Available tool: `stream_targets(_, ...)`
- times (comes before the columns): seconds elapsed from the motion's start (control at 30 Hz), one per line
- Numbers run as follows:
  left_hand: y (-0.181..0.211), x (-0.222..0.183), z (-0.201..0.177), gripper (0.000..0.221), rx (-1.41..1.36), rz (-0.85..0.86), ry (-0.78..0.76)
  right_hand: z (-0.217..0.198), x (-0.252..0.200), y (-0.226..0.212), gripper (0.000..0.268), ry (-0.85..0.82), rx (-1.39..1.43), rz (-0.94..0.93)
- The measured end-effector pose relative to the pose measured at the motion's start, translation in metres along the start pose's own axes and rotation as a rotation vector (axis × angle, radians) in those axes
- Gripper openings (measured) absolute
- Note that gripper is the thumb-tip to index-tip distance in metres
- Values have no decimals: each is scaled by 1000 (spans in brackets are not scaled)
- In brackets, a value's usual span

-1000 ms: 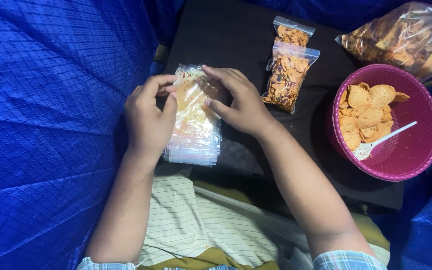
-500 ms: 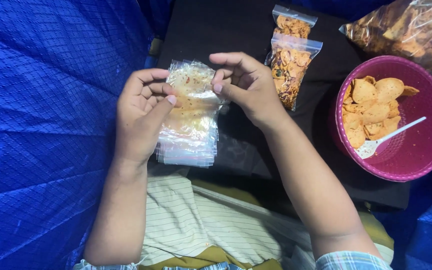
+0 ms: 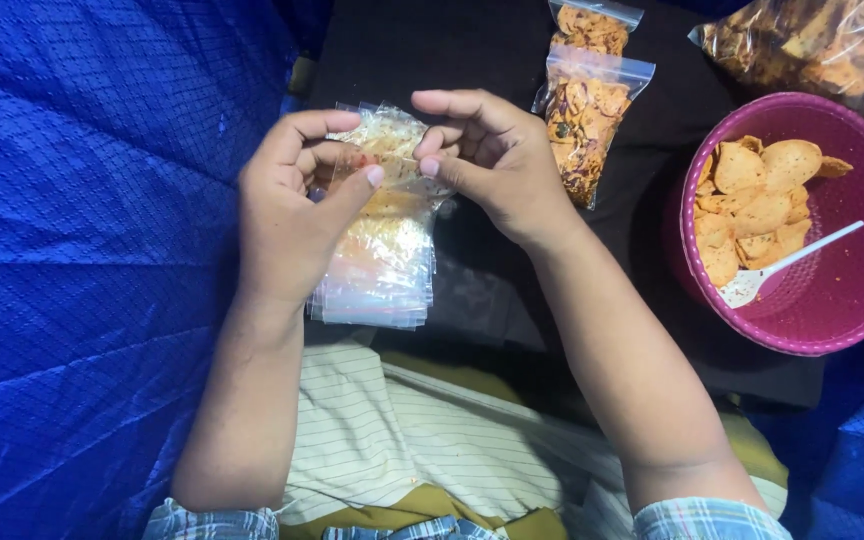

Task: A person is scooping small snacks from a pink bowl into small plastic bags using a white plastic spoon and then sealing the bags.

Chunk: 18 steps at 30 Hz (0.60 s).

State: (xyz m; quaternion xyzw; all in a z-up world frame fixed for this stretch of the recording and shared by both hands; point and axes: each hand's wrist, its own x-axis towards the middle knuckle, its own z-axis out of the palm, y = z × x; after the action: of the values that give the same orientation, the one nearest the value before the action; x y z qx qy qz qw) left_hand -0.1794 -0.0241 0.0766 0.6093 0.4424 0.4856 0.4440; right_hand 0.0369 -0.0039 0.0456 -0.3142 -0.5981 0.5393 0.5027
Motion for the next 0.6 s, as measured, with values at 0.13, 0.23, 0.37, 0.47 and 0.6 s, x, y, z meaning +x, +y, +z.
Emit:
stream_targets(0.13,-1,0,3,39,-17,-7,4,1,0,1,48,-2,24,42)
stream_targets(0.23,-6,0,4,37,-23,13,5,4,0,3,50,-28,7,26)
stream_targets(0.37,-15,-1,6,33,-81,65,24,6,0,4,45,-11,-7,53)
stream_targets(0.47,-21,-1,7,32,-81,82,45,6,0,4,43,-10,-17,55)
stream_targets(0.6,-28,0,7,32,-109,105,43,6,0,6,44,-25,-42,49)
